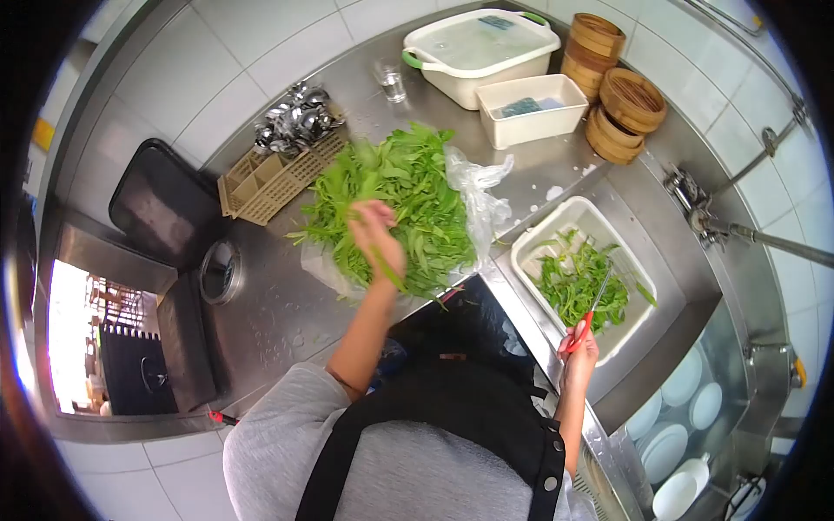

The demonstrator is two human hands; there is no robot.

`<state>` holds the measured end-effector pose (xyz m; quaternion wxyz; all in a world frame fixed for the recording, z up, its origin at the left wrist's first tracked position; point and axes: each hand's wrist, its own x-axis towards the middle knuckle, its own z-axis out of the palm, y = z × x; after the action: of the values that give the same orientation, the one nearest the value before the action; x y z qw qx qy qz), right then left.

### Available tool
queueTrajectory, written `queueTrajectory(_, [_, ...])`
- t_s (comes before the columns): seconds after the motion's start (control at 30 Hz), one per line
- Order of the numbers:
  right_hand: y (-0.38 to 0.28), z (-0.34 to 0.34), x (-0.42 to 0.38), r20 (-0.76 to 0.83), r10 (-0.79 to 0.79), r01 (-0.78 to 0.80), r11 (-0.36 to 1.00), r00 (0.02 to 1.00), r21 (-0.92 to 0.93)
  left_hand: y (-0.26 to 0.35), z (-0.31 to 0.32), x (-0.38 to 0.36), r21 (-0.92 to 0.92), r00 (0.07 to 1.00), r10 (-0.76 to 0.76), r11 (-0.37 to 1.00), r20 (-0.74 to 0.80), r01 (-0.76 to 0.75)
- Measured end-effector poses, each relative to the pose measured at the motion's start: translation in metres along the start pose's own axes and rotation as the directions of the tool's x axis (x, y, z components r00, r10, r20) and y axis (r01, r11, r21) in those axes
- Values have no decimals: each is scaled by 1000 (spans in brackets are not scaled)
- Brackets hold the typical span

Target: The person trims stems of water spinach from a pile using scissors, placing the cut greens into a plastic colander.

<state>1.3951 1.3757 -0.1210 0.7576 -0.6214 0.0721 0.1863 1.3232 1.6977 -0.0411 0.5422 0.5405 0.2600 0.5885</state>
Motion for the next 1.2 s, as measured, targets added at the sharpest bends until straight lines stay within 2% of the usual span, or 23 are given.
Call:
queueTrajectory(0.03, [-3,3,1,29,-10,10,1000,1000,-12,-2,-20,24,47,991,109,993,-80,-106])
queueTrajectory(0.23, [-1,31,7,126,-3,17,995,992,-103,22,-156,99,268,878,290,943,-381,-195])
queueTrajectory(0.3, [1,43,8,150,14,4,993,989,-116,32,-206,110,728,738,552,675,-389,-121])
queueTrajectory(0.33, [7,47,11,164,16,-1,996,986,-91,40,-233,120,900,574,781,404,-248,-162])
queueTrajectory(0.4, [12,55,12,212,27,-7,996,977,-93,46,-304,141,920,664,683,392,-306,21])
queueTrajectory(0.47, [10,67,11,253,38,-8,993,967,-119,35,-374,177,862,693,527,407,-491,301])
queueTrajectory(0.5, [9,71,11,274,42,-4,990,961,-139,34,-403,192,829,756,342,266,-558,492])
queueTrajectory(0.53, [11,72,14,290,57,-6,985,955,-172,28,-411,203,691,664,258,20,-702,722])
queueTrajectory(0.57, [13,74,14,283,58,-6,984,958,-180,22,-413,208,480,530,214,-247,-821,842])
queueTrajectory(0.6, [14,79,17,301,67,-4,979,951,-206,31,-397,206,487,536,203,-248,-819,838])
queueTrajectory(0.63, [13,83,20,316,77,-2,973,945,-231,42,-382,203,738,767,74,-225,-637,636])
queueTrajectory(0.67, [12,89,18,304,72,-1,974,950,-227,48,-362,195,915,924,-42,-160,-381,370])
queueTrajectory(0.7, [11,95,16,302,69,2,973,951,-230,37,-341,184,990,993,113,139,21,-37])
queueTrajectory(0.73, [9,102,14,322,55,16,977,945,-213,34,-301,169,881,988,78,447,137,-157])
queueTrajectory(0.77, [9,107,11,343,41,29,980,939,-196,39,-256,148,825,968,51,514,247,-238])
queueTrajectory(0.8, [7,113,7,359,46,34,976,932,-214,35,-224,132,737,940,-109,652,323,-178])
queueTrajectory(0.83, [7,118,5,385,55,36,973,921,-227,23,-202,122,715,889,-169,665,426,-216])
queueTrajectory(0.9, [8,124,1,444,42,80,964,895,-252,6,-166,109,656,841,-173,711,512,-253])
queueTrajectory(0.97, [6,129,-5,464,32,101,961,885,-259,-17,-147,105,662,825,-50,625,562,-414])
queueTrajectory(1.07, [-1,131,-16,527,16,132,961,850,-242,-26,-130,115,637,775,-61,613,629,-468])
queueTrajectory(1.1, [-4,131,-20,529,21,131,960,848,-249,-24,-122,117,624,766,-58,621,640,-475])
queueTrajectory(1.17, [-9,131,-27,553,-20,165,963,833,-214,-10,-102,121,459,738,-13,790,674,-406])
queueTrajectory(1.2, [-12,130,-31,546,-16,140,973,838,-186,7,-87,116,504,782,-32,780,623,-370])
